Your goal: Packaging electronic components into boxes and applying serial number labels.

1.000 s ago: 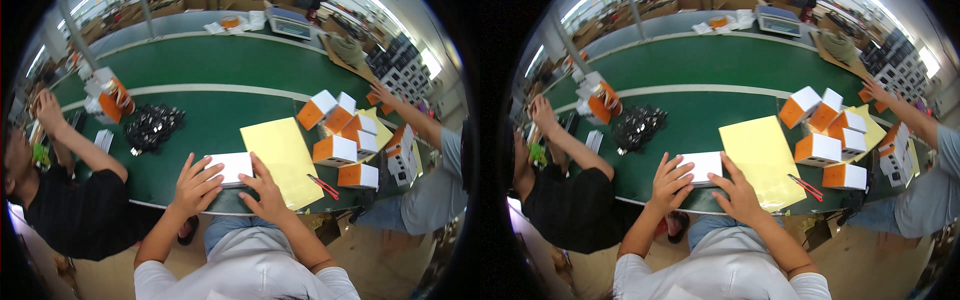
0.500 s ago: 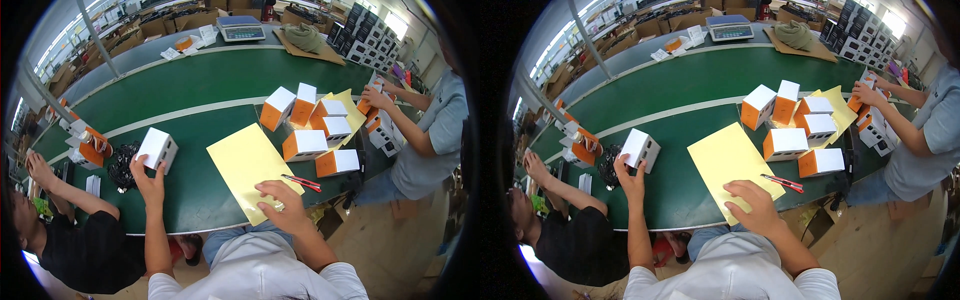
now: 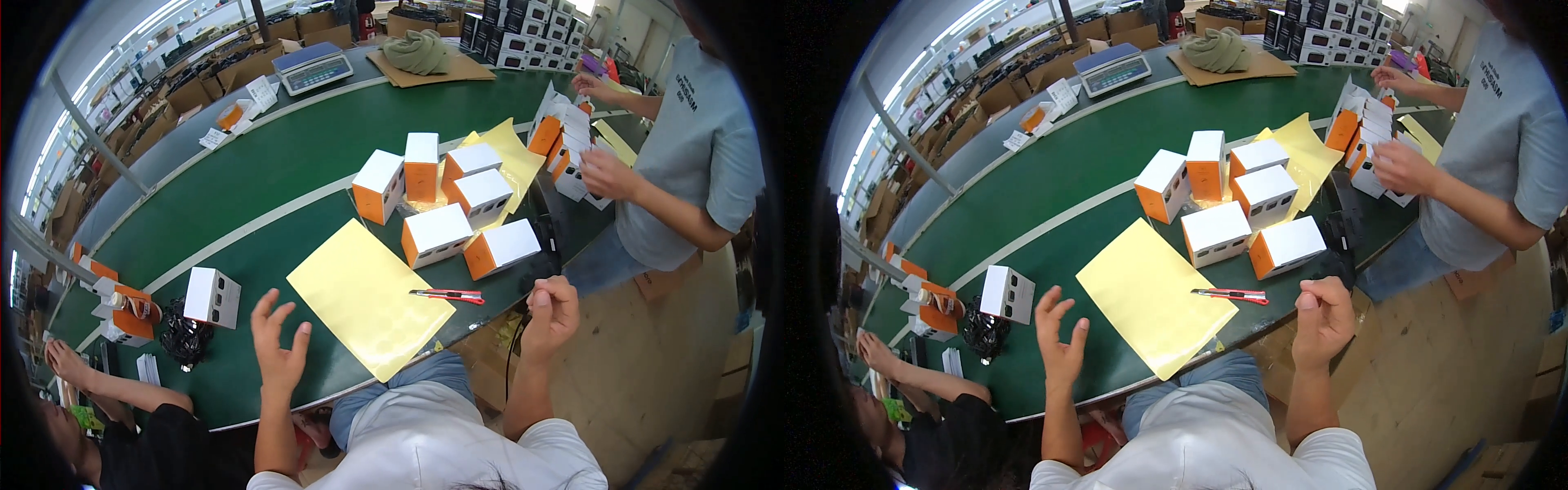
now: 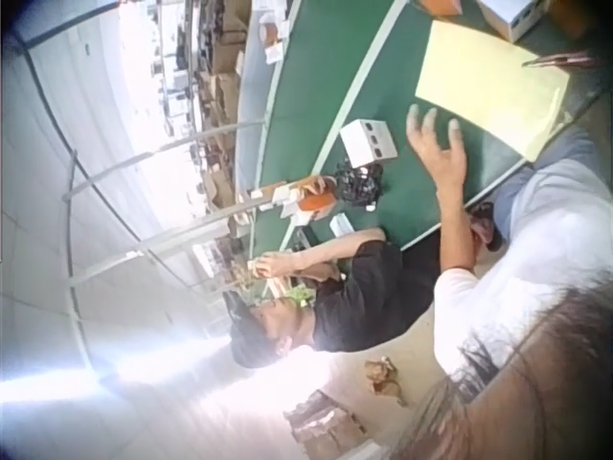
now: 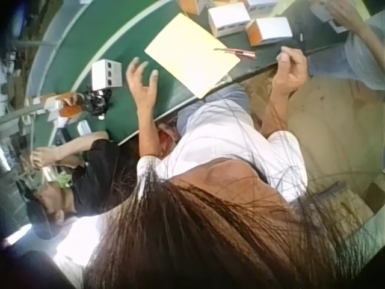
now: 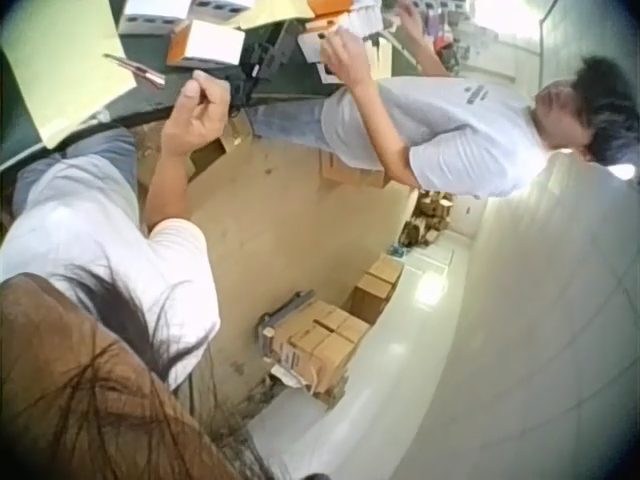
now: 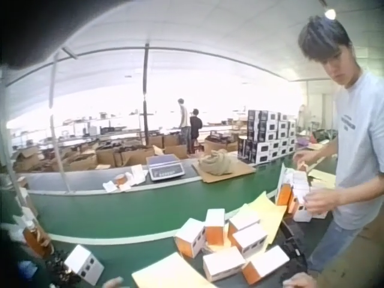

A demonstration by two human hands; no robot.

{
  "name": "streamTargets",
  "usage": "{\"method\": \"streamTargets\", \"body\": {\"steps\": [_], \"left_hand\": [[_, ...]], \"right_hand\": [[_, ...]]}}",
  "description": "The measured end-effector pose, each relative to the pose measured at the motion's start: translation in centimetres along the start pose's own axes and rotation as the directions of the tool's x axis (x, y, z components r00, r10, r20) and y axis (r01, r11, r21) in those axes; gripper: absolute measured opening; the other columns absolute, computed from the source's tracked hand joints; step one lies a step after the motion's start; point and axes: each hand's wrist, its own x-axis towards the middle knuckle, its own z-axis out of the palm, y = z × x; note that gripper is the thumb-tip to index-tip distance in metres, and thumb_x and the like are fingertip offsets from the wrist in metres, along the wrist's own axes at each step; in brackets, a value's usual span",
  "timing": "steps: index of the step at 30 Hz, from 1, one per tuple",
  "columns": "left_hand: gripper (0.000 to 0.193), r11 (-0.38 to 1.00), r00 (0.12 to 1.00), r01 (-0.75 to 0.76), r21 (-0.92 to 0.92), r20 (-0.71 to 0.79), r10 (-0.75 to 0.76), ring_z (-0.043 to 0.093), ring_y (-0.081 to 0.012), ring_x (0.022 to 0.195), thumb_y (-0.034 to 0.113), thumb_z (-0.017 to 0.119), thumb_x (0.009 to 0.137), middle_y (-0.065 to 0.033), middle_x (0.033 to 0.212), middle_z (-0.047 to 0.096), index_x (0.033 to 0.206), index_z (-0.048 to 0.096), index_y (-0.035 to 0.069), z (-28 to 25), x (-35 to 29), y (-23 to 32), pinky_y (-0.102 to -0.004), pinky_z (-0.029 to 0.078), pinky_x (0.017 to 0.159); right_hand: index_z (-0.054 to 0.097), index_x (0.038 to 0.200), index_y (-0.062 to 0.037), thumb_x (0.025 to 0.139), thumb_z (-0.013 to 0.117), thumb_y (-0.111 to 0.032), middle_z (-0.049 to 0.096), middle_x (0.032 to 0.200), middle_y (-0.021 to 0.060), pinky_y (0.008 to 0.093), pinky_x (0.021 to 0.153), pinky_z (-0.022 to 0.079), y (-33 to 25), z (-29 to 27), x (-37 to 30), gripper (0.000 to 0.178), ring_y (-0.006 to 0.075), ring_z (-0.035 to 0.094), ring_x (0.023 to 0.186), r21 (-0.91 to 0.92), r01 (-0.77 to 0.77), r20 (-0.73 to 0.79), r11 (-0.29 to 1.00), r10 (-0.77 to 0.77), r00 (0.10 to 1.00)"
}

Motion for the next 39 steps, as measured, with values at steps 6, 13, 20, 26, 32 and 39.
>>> {"method": "streamTargets", "body": {"steps": [6, 13, 20, 26, 32, 39], "left_hand": [[0.04, 0.999, 0.999, 0.0, 0.046, -0.036, 0.001, 0.048, -0.0374, 0.135, 0.009, 0.076, 0.084, -0.0192, 0.143, 0.053, 0.121, 0.064, 0.001, 0.7, -1.0, 0.6, -0.0468, 0.037, 0.113], [0.051, 0.749, 0.835, 0.216, 0.626, -0.516, 0.191, 0.035, -0.036, 0.142, 0.019, 0.075, 0.09, -0.0193, 0.153, 0.044, 0.134, 0.058, 0.0, -7.7, -0.1, -4.6, -0.0498, 0.027, 0.116], [0.039, 0.938, 0.948, 0.032, 0.345, -0.307, 0.08, 0.05, -0.0339, 0.131, 0.009, 0.074, 0.088, -0.0179, 0.141, 0.056, 0.125, 0.062, 0.001, -4.5, -1.4, -1.7, -0.0431, 0.036, 0.112], [0.024, 0.997, 0.997, 0.037, -0.062, 0.073, -0.033, 0.064, -0.0332, 0.114, 0.004, 0.075, 0.083, -0.0149, 0.126, 0.067, 0.107, 0.07, 0.002, 0.2, -1.5, 0.6, -0.039, 0.05, 0.097], [0.053, 0.967, 0.92, -0.166, 0.192, 0.384, 0.082, 0.041, -0.0415, 0.142, 0.039, 0.073, 0.09, -0.02, 0.151, 0.048, 0.133, 0.063, 0.009, 3.6, 0.0, 0.6, -0.0573, 0.03, 0.117], [0.058, 0.955, 0.791, -0.18, 0.235, 0.611, -0.001, 0.021, -0.043, 0.153, 0.045, 0.071, 0.087, -0.0202, 0.163, 0.032, 0.136, 0.064, 0.017, 3.9, -0.8, -1.2, -0.0655, 0.004, 0.122]], "right_hand": [[0.064, 0.104, 0.0017, 0.097, 0.063, -0.002, 0.057, 0.09, 0.0038, 0.0213, 0.066, 0.039, 0.0, -2.7, -0.2, 0.008, 0.0083, 0.05, 0.072, -0.102, 0.026, -0.051, 0.994, -0.031, 0.998], [0.061, 0.102, -0.001, 0.099, 0.06, -0.008, 0.054, 0.079, 0.0062, 0.0228, 0.058, 0.033, -0.8, -3.0, -1.6, 0.008, 0.01, 0.042, 0.065, -0.088, 0.044, -0.133, 0.995, -0.056, 0.99], [0.061, 0.101, -0.0036, 0.104, 0.06, -0.034, 0.052, 0.074, 0.0048, 0.0318, 0.058, 0.025, -1.6, -1.7, -1.5, 0.031, 0.0164, 0.04, 0.063, -0.082, 0.279, -0.059, 0.957, -0.284, 0.957], [0.068, 0.094, -0.0053, 0.093, 0.069, -0.021, 0.058, 0.067, 0.0058, 0.0358, 0.055, 0.035, -2.5, 2.0, -3.6, 0.016, 0.0222, 0.049, 0.054, -0.055, 0.333, 0.337, 0.941, -0.296, 0.894], [0.072, 0.092, -0.007, 0.074, 0.076, -0.006, 0.06, 0.068, 0.0023, 0.0355, 0.054, 0.038, -1.9, 4.5, -5.3, 0.018, 0.0227, 0.052, 0.054, 0.052, 0.25, 0.541, 0.967, -0.238, 0.807], [0.07, 0.082, -0.0043, 0.083, 0.072, -0.01, 0.063, 0.069, 0.0067, 0.0358, 0.053, 0.039, -1.9, 1.1, -0.2, 0.006, 0.0239, 0.053, 0.055, -0.191, 0.395, 0.386, 0.898, -0.301, 0.872]]}}
